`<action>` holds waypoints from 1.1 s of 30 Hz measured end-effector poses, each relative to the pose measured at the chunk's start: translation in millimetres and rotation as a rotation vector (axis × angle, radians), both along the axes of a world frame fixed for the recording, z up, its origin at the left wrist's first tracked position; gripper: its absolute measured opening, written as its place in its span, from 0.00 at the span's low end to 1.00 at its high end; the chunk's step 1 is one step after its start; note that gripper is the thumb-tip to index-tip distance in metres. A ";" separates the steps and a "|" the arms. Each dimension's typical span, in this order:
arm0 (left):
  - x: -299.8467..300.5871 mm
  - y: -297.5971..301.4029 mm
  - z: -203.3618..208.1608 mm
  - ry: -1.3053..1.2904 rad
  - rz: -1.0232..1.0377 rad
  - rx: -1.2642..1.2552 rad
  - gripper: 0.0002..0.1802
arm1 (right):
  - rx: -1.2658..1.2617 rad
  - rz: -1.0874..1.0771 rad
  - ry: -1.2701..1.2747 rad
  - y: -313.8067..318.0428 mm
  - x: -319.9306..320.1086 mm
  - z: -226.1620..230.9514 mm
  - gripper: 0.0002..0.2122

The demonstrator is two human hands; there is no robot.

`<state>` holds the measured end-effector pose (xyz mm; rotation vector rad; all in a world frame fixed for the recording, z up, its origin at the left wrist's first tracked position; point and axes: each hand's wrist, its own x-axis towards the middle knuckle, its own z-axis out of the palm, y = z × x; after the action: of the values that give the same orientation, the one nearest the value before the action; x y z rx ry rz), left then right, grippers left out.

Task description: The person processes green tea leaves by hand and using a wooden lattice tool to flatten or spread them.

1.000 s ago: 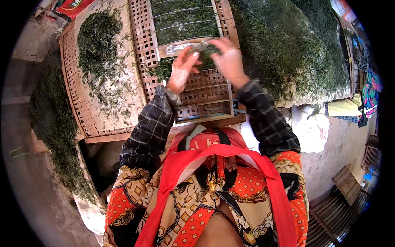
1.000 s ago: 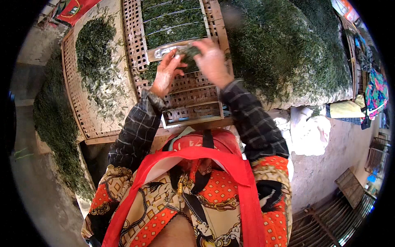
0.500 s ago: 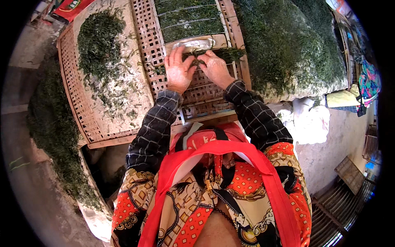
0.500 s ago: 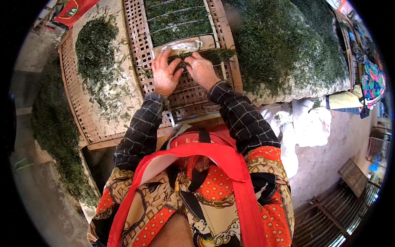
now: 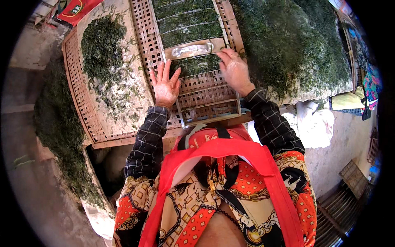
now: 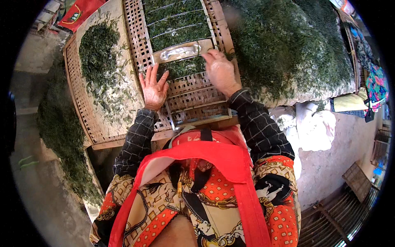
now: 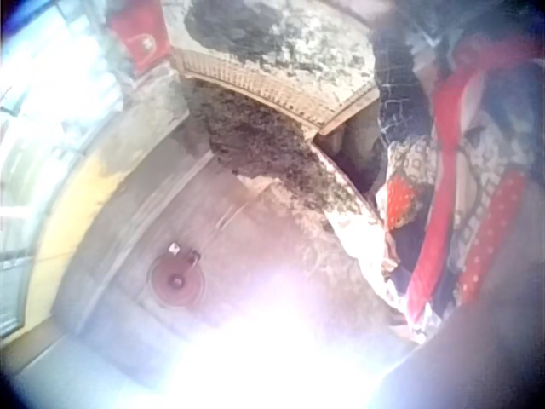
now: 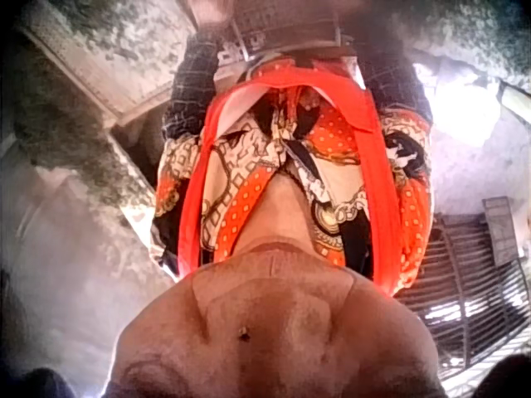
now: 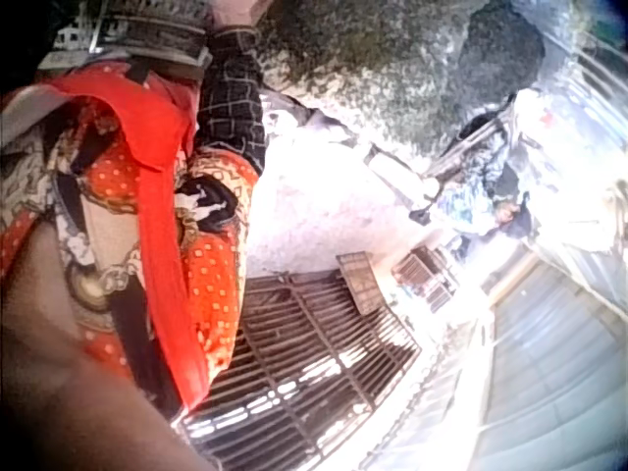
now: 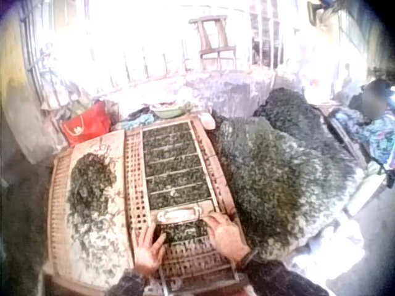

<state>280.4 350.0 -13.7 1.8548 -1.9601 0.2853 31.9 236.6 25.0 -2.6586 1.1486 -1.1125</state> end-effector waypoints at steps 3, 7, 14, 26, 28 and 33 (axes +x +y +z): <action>7.4 -10.6 -12.1 -0.054 0.163 -0.003 0.17 | -0.186 0.279 0.021 24.9 45.8 -2.5 0.16; 9.8 -19.0 2.8 0.191 0.094 0.124 0.16 | 0.107 0.427 0.139 25.3 75.2 -39.3 0.20; 22.2 -12.8 13.7 0.188 0.143 0.129 0.41 | -0.002 0.464 0.185 23.3 95.0 -57.1 0.23; -2.1 -33.5 11.6 0.703 0.027 -0.155 0.28 | 0.010 0.525 0.201 21.2 99.6 -59.1 0.18; -15.7 -30.3 -32.6 0.824 0.112 -0.163 0.29 | -0.002 0.507 0.158 17.8 101.5 -70.3 0.17; -46.0 -28.0 -42.6 0.428 0.150 -0.117 0.30 | 0.374 0.443 -0.168 12.2 85.1 -56.5 0.12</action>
<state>234.3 322.0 -56.3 1.8114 -1.4908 0.0382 117.1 248.8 -31.5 -2.3144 0.6181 -0.9108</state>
